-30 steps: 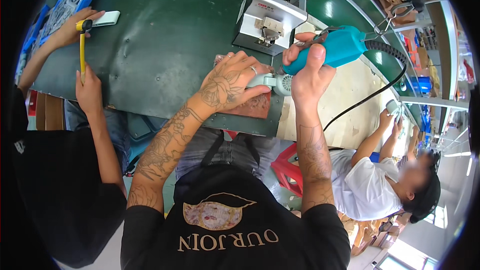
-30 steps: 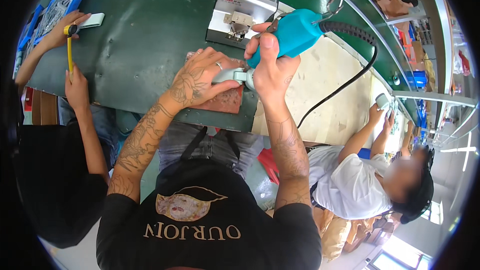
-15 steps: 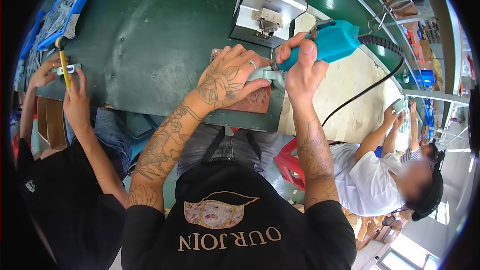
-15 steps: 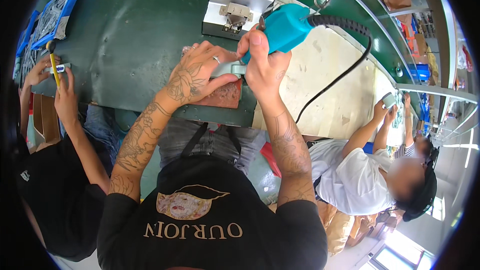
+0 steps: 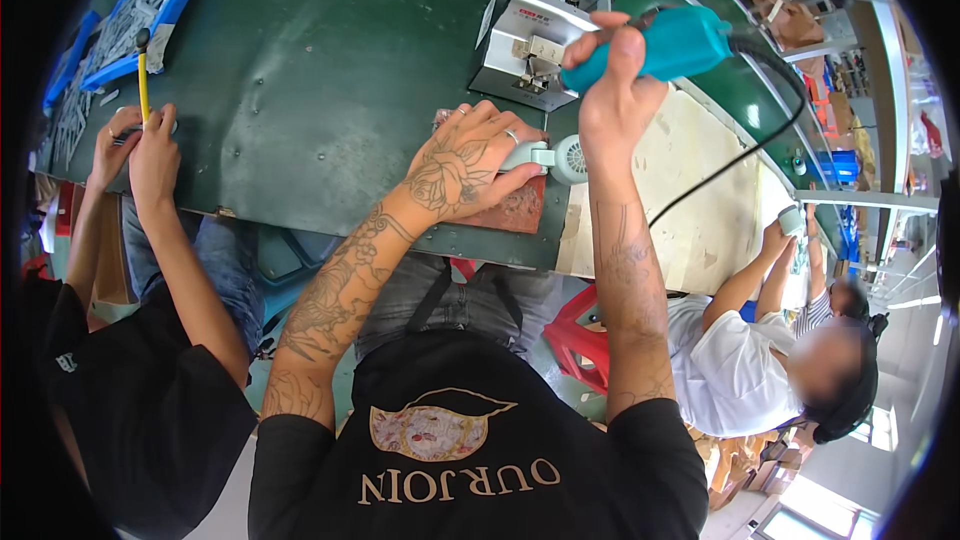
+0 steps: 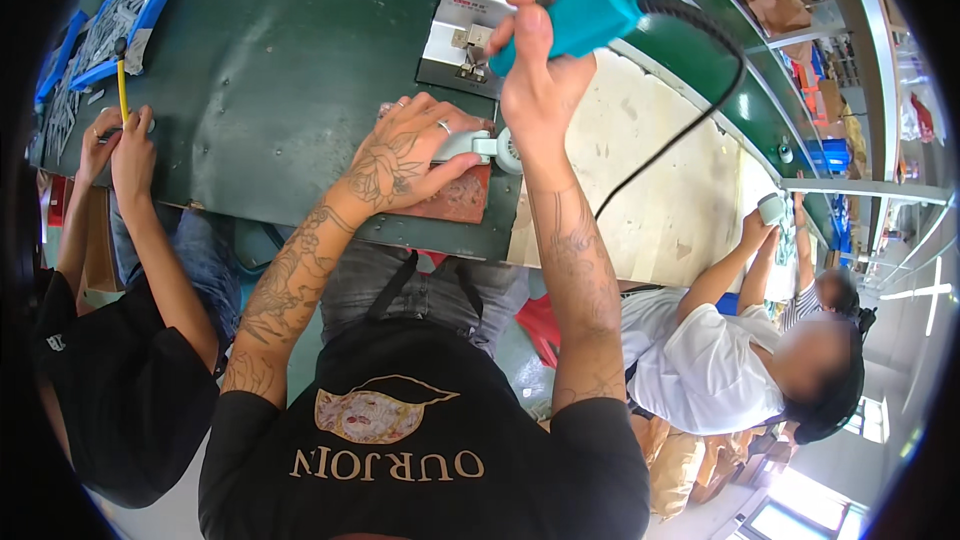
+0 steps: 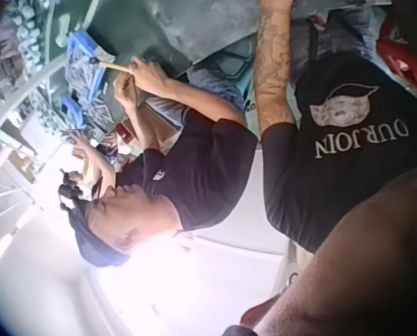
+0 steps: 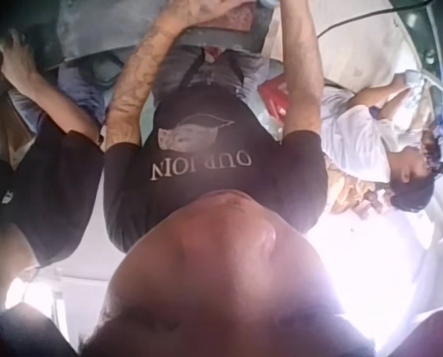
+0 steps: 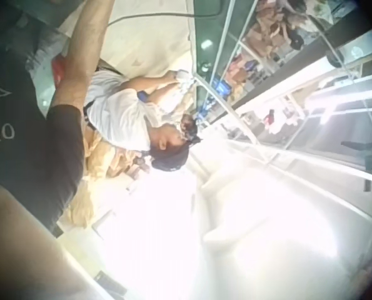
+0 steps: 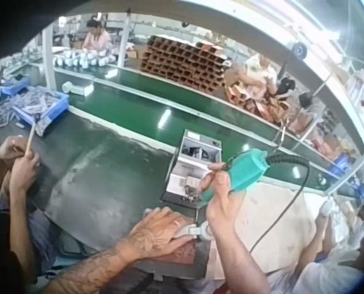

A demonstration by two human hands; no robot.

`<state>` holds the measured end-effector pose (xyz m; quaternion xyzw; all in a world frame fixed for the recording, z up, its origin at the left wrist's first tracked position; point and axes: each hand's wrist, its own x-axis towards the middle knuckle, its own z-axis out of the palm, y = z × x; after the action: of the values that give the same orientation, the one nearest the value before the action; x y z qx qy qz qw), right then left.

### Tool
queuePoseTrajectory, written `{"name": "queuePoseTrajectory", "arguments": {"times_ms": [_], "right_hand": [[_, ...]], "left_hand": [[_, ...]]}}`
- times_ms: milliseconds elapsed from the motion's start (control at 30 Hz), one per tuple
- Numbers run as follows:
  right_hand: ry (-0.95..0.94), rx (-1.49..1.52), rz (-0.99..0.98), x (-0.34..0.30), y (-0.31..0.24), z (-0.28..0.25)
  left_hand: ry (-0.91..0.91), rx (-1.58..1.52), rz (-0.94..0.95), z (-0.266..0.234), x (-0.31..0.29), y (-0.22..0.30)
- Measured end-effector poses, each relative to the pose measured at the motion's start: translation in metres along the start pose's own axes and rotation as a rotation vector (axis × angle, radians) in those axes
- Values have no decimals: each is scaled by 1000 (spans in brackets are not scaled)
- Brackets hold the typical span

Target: Assembling white plastic handle-shaped components using a pneumatic fastening tool and an assembly jig on a factory production line.

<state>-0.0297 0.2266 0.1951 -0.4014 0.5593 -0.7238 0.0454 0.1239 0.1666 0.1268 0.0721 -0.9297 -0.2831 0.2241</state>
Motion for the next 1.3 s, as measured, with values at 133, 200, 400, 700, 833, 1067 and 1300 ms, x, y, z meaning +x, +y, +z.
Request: {"name": "queuePoseTrajectory", "arguments": {"times_ms": [133,200,400,700,833,1067,1300], "right_hand": [[-34,-8,-80,14,20,8],[-85,-61,-112,12,27,5],[-45,62,16,4,19,11],[15,87,174,-46,-26,-26],[-10,98,190,-56,-28,-31],[-37,131,191,-60,-23,-36],[-32,169,180,-64,-17,-35]], "left_hand": [[-40,-61,-30,-2,0,1],[-20,-65,-14,-3,1,3],[-9,-21,-3,0,-2,2],[-13,-19,-4,-1,3,-1],[-44,-24,-37,-3,2,1],[-14,-2,-16,-1,1,2],[-16,-16,-6,1,-1,1]]}}
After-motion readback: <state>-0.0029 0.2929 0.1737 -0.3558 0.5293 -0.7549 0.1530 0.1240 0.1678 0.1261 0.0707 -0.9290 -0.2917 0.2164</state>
